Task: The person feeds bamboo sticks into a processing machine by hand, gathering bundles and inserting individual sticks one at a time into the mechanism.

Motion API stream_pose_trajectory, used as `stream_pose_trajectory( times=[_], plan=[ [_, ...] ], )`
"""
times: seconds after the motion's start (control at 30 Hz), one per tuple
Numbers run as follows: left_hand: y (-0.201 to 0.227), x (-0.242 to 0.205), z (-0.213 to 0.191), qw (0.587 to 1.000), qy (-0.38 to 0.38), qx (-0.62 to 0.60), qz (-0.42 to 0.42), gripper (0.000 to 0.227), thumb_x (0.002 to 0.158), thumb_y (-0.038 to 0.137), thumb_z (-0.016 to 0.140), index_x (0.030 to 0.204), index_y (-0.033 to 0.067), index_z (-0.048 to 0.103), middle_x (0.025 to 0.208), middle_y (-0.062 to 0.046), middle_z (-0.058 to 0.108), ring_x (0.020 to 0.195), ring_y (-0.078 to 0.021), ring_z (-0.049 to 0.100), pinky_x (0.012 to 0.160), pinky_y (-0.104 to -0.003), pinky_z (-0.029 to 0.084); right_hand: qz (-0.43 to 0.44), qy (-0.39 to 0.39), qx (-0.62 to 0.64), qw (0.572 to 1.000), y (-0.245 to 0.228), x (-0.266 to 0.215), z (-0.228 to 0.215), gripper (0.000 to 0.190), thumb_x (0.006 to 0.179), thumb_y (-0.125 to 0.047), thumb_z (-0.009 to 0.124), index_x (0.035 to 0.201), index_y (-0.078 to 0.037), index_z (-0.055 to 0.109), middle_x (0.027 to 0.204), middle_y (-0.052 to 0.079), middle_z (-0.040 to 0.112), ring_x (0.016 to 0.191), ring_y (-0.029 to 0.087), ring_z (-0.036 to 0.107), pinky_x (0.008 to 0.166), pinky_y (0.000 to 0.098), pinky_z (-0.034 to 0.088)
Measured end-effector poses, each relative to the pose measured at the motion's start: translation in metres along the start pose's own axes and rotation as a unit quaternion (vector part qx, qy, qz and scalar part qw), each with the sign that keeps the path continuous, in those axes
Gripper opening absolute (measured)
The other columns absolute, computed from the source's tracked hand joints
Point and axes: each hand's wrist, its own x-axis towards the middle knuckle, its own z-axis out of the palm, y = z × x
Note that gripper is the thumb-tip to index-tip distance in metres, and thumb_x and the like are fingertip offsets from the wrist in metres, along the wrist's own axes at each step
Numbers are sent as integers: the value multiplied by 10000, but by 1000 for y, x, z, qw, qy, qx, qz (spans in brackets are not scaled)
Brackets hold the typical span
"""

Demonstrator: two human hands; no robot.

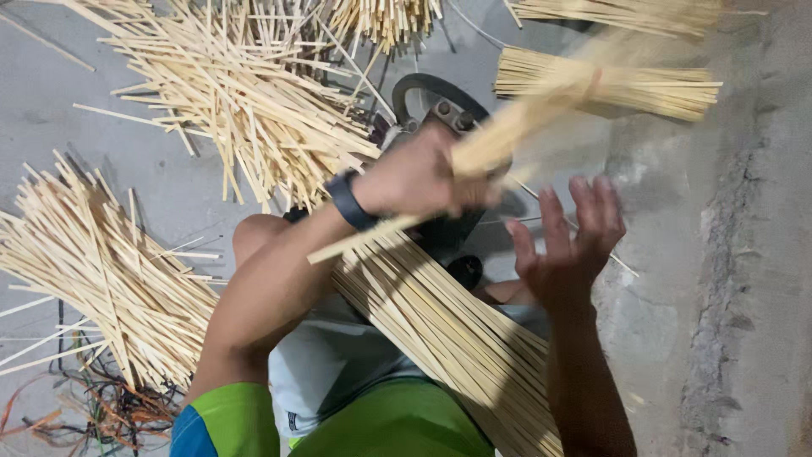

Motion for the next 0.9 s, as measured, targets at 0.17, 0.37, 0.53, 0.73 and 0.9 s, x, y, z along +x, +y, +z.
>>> stream_pose_trajectory(
  times=[0.17,0.37,0.53,0.73,0.9],
  plan=[
    [-2,1,30,987,-111,66,-101,406,984,427,733,860,54,834,679,-52,751,561,-117,677,562,-272,538,-1,-197,136,971,28,-53,15,133,1110,-169,640,1202,-107,714,1039,68,711,935,178,690,918,394,591],
    [-7,-25,-44,990,96,-101,-6,312,1014,370,642,1064,85,758,822,-4,772,649,-65,706,544,-213,512,355,-159,292,874,64,-153,10,209,1016,-314,725,1161,-174,781,901,35,666,855,196,655,777,357,545],
    [-23,-48,-73,951,275,-65,-123,332,1038,392,621,1037,102,781,658,-13,666,451,-65,478,408,-242,372,324,-353,79,874,57,-176,21,272,897,-366,768,1092,-182,810,882,72,664,771,227,660,684,353,550],
    [-89,-42,-66,881,378,-210,-191,365,1001,377,675,979,27,779,585,-14,597,369,-77,427,329,-241,291,312,-237,202,898,8,-141,40,282,961,-343,712,1173,-167,773,832,61,629,678,220,630,614,361,506],
    [-109,-47,-69,833,416,-327,-164,297,947,299,759,1005,8,755,621,-3,586,397,-66,403,355,-232,281,304,-299,226,876,3,-126,64,246,974,-321,715,1142,-158,791,743,86,650,659,233,635,634,367,522]
  ],
)
